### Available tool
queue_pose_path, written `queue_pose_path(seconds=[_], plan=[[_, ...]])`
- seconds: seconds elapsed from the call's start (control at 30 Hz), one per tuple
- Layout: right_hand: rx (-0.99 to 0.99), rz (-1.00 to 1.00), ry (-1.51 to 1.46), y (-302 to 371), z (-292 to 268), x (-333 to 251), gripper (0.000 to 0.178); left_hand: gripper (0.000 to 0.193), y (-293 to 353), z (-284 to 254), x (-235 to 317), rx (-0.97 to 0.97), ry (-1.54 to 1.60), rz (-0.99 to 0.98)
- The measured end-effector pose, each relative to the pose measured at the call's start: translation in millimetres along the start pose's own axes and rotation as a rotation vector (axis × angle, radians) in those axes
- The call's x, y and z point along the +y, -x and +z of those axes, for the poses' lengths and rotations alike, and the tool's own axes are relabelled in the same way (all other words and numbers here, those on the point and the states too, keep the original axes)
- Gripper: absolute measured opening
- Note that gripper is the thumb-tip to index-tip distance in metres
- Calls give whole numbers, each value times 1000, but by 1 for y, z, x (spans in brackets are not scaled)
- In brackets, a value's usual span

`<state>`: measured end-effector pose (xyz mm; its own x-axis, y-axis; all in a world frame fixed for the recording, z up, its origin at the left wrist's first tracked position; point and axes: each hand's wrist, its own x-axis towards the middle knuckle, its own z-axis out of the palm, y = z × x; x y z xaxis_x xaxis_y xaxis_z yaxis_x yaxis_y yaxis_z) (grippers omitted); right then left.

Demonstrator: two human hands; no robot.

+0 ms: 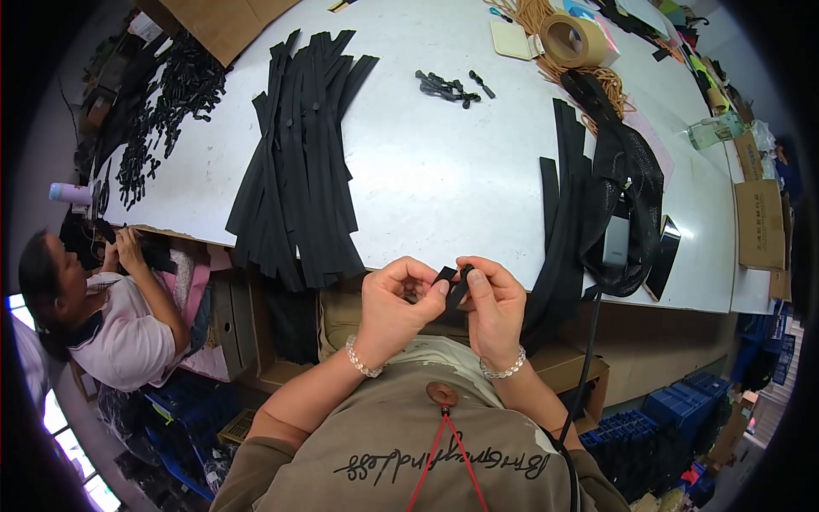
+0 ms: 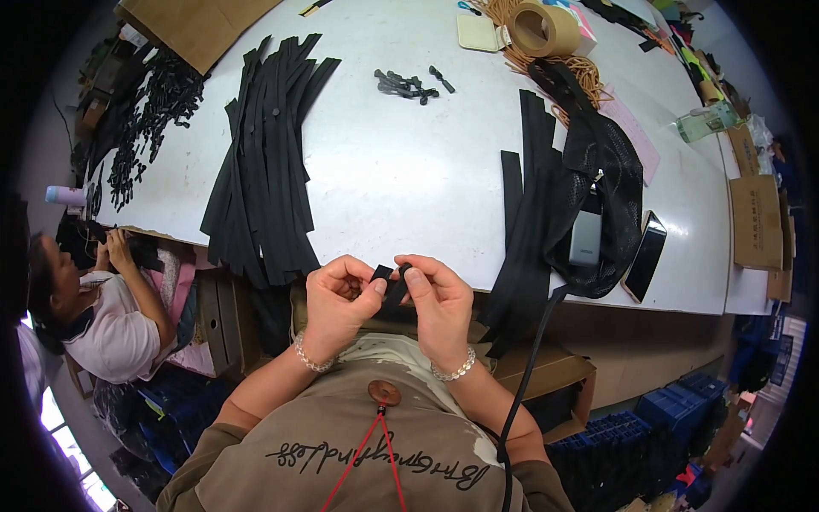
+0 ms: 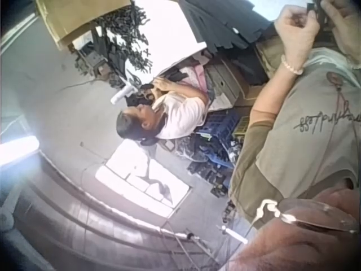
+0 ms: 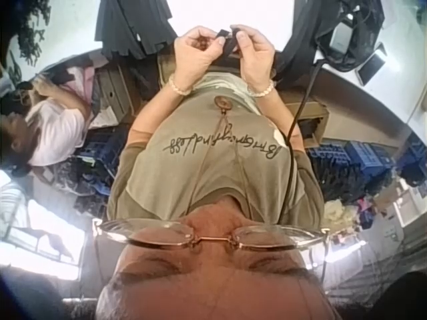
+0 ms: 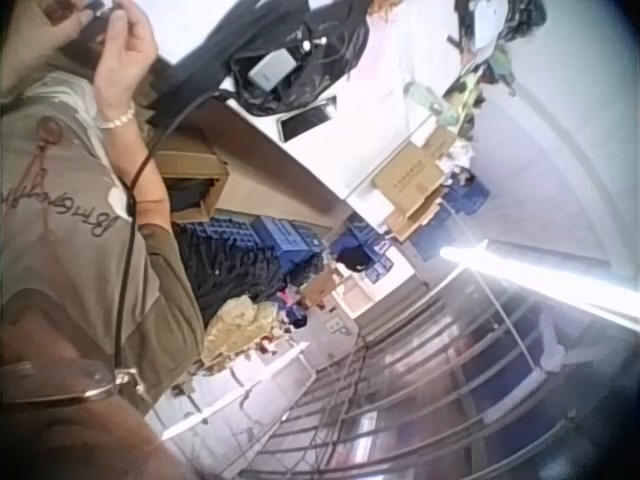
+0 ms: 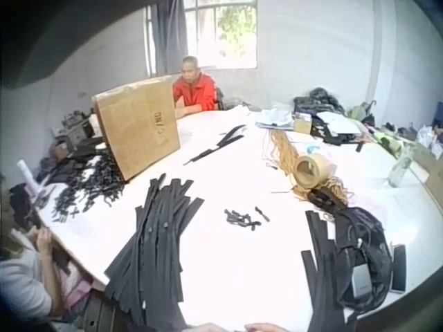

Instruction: Attaching small plastic buckles or clips to black elastic straps.

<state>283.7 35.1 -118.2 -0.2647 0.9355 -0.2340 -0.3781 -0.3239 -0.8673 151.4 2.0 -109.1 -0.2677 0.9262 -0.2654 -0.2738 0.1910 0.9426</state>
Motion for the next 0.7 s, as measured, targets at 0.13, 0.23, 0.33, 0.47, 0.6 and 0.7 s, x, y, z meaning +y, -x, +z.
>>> queue_pose_path(seconds=[0.13, 0.23, 0.33, 0.47, 0.6, 0.7], plan=[[-34, -133, 208, -1, 1, -5, 15, 8, 1, -3, 6, -19, -172, 34], [-69, -231, 329, -2, -1, -7, 14, 9, 0, -4, 12, -29, -275, 82], [-80, -287, 392, -3, 0, -9, 13, 9, 2, -4, 19, -36, -362, 125], [-96, -323, 442, -4, 3, -12, 13, 10, 3, -7, 21, -23, -444, 184], [-112, -331, 475, -4, 1, -13, 14, 11, 4, -9, 23, -52, -445, 210], [-124, -322, 484, -4, 0, -14, 13, 11, 3, -9, 24, -70, -460, 215]])
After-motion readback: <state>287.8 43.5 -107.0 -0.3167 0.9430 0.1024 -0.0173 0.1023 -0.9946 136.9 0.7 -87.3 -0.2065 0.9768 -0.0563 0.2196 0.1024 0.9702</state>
